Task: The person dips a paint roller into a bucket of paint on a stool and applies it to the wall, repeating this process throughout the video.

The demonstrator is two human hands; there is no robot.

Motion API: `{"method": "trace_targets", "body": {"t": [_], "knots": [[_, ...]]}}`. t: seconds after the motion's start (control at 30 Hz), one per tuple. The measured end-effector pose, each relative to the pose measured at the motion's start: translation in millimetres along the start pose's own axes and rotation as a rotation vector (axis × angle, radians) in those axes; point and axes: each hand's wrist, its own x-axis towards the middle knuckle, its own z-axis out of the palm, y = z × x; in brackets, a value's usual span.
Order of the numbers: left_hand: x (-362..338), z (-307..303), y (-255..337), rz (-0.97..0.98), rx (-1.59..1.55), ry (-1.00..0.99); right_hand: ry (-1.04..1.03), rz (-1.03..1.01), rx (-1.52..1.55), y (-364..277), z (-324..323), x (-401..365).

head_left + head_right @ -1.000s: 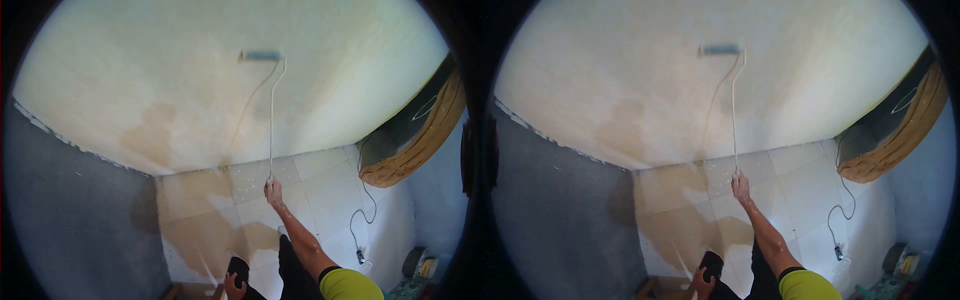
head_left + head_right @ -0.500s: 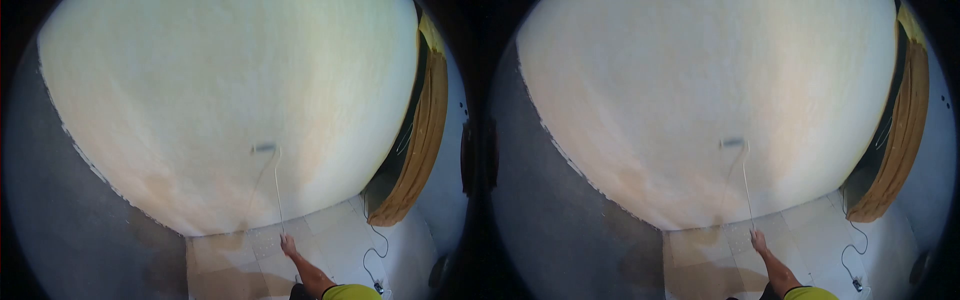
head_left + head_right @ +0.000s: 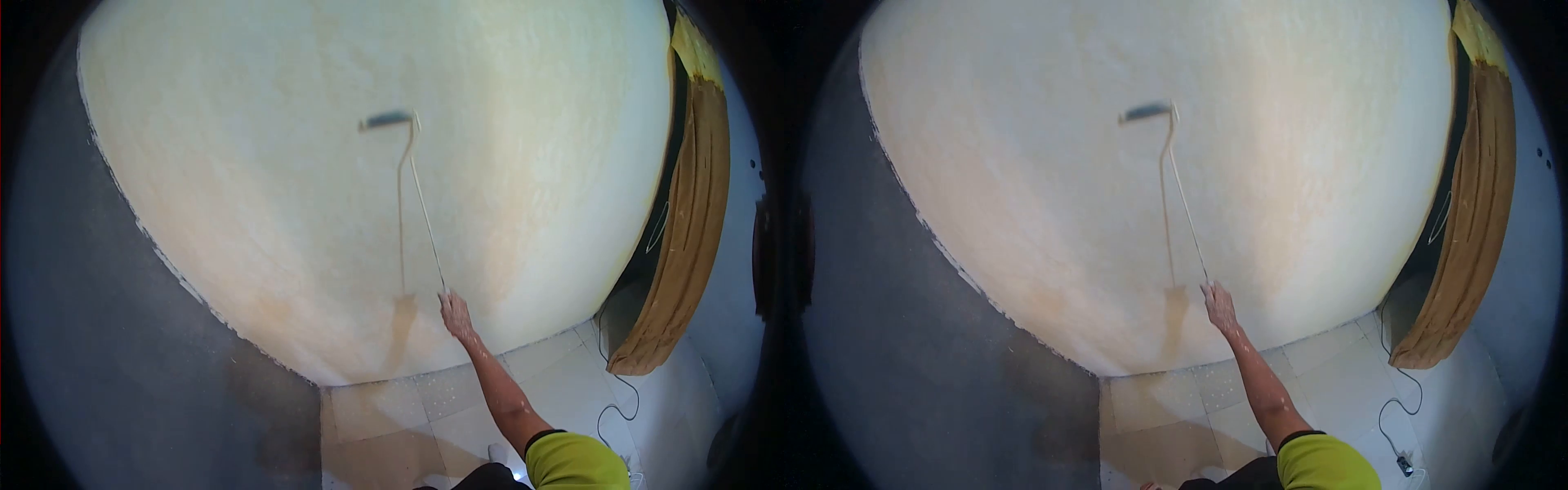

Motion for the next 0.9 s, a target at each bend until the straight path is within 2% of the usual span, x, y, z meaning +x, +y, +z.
{"method": "trace_targets", "body": {"t": [0.07, 0.13, 0.17, 0.23, 0.3, 0.37, 0.43, 0.47, 0.5, 0.53, 0.57, 0.63, 0.7, 0.77, 0.9], "knots": [[1.2, 17.7, -2.6, 0.098, -0.027, 0.046, -0.070, 0.061, 0.077, -1.0, -5.7, 17.5], [-9.7, 37.2, -23.3, 0.185, -0.055, 0.097, -0.337, 0.467, 0.299, 11.6, 1.6, 11.3], [-25.1, 44.3, -26.4, 0.223, -0.067, 0.124, -0.357, 0.465, 0.304, 14.8, 6.4, -5.9], [-32.5, 36.6, 8.5, -0.035, -0.046, 0.086, -0.073, -0.037, 0.039, 35.8, 26.3, -85.4], [-42.8, 29.9, 48.0, -0.045, 0.031, 0.186, -0.245, 0.001, -0.089, 40.0, 21.1, -169.7], [-47.3, 27.8, 31.9, -0.068, 0.072, 0.164, -0.318, 0.392, 0.095, 31.3, 12.4, -242.6], [-52.9, 33.8, 31.0, -0.175, -0.072, 0.315, -0.359, 0.754, 0.153, 26.9, 2.1, -288.0], [-56.4, 36.6, 25.4, -0.206, -0.072, 0.339, -0.396, 0.741, 0.163, 21.9, -3.8, -288.8], [-58.8, 40.7, 20.1, -0.241, -0.192, 0.386, -0.418, 0.877, 0.246, 18.6, -11.2, -289.2], [-64.0, 44.6, 14.5, -0.268, -0.314, 0.432, -0.433, 1.016, 0.321, 15.9, -18.5, -286.2], [-72.1, 48.5, 10.4, -0.289, -0.317, 0.451, -0.462, 1.007, 0.321, 12.8, -23.0, -278.3], [-76.3, 60.0, 8.3, -0.300, -0.315, 0.453, -0.343, 0.764, 0.423, 3.1, -23.0, -232.7], [-87.7, 71.7, 7.9, -0.317, -0.296, 0.453, -0.021, -0.029, 0.005, 29.9, 14.7, -190.2], [-91.3, 73.4, 30.1, -0.360, -0.181, 0.378, -0.272, 0.530, 0.601, -22.1, -18.5, -84.4], [-103.2, 85.5, 32.5, -0.289, -0.173, 0.395, -0.260, 0.535, 0.993, -63.9, -45.5, 66.5]]}}
